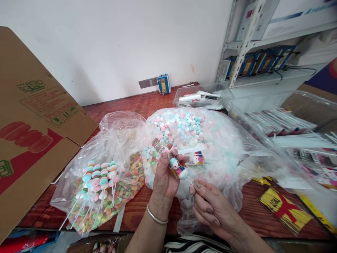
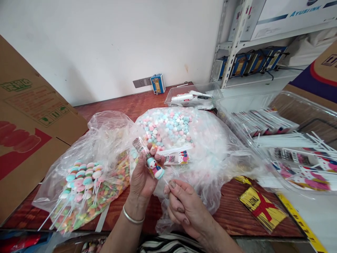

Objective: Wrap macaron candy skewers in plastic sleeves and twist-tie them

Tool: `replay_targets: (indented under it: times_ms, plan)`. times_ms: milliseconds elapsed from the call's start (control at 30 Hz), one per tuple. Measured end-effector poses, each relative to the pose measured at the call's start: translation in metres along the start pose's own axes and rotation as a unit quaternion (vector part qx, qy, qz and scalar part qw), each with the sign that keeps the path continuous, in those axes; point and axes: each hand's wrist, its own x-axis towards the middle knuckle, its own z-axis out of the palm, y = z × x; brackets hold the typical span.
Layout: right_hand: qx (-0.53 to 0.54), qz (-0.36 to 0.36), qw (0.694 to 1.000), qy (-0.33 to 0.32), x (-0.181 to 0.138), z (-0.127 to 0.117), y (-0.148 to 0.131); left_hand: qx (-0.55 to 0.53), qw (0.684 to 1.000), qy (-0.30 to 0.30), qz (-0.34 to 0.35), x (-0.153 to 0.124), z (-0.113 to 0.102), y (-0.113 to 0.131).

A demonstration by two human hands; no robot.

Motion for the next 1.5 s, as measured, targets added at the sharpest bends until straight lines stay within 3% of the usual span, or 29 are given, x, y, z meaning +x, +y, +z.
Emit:
replay_targets:
  times_ms: [100,233,300,367,433,500,667,867,1100,1233,1333,1400,1500]
  plan:
    - [-0.017,0.002,1.000,0.003,0.001,-0.001,0.002,0.004,1.000,-0.004,-0.005,0.001,0.003,0.003]
    - [-0.157,-0.054,0.986,0.035,0.003,-0.003,0.008,-0.006,0.997,0.075,0.003,0.002,0.013,-0.004]
    - [-0.324,-0.136,0.933,0.072,0.003,-0.005,0.010,0.000,0.993,0.120,0.018,0.002,0.019,-0.010]
    - [-0.486,-0.214,0.841,0.103,0.002,-0.007,0.011,0.016,0.988,0.148,0.030,0.000,0.023,-0.017]
    - [-0.580,-0.255,0.765,0.120,0.003,-0.009,0.011,0.040,0.985,0.161,0.040,-0.004,0.023,-0.025]
    - [-0.613,-0.264,0.734,0.126,0.004,-0.011,0.010,0.064,0.984,0.158,0.049,-0.009,0.022,-0.031]
    - [-0.598,-0.242,0.755,0.118,0.002,-0.011,0.000,0.067,0.993,0.100,0.020,-0.013,0.011,-0.031]
    - [-0.623,-0.185,0.754,0.092,-0.008,-0.010,0.007,0.060,0.990,0.113,0.052,-0.006,0.003,-0.021]
    - [-0.553,-0.237,0.789,0.126,0.004,-0.007,0.002,0.155,0.987,0.043,0.006,-0.022,0.003,-0.047]
    - [-0.584,-0.219,0.772,0.121,-0.004,-0.011,0.001,0.109,0.993,0.052,0.000,-0.009,0.002,-0.013]
    - [-0.602,-0.190,0.770,0.092,-0.012,-0.013,0.011,0.086,0.994,0.038,0.051,0.004,0.008,0.015]
    - [-0.600,-0.185,0.774,0.083,-0.014,-0.012,0.016,0.094,0.993,0.042,0.055,0.008,0.013,0.019]
    - [-0.582,-0.197,0.783,0.103,-0.009,-0.007,0.019,0.090,0.993,0.064,0.043,0.005,0.017,0.002]
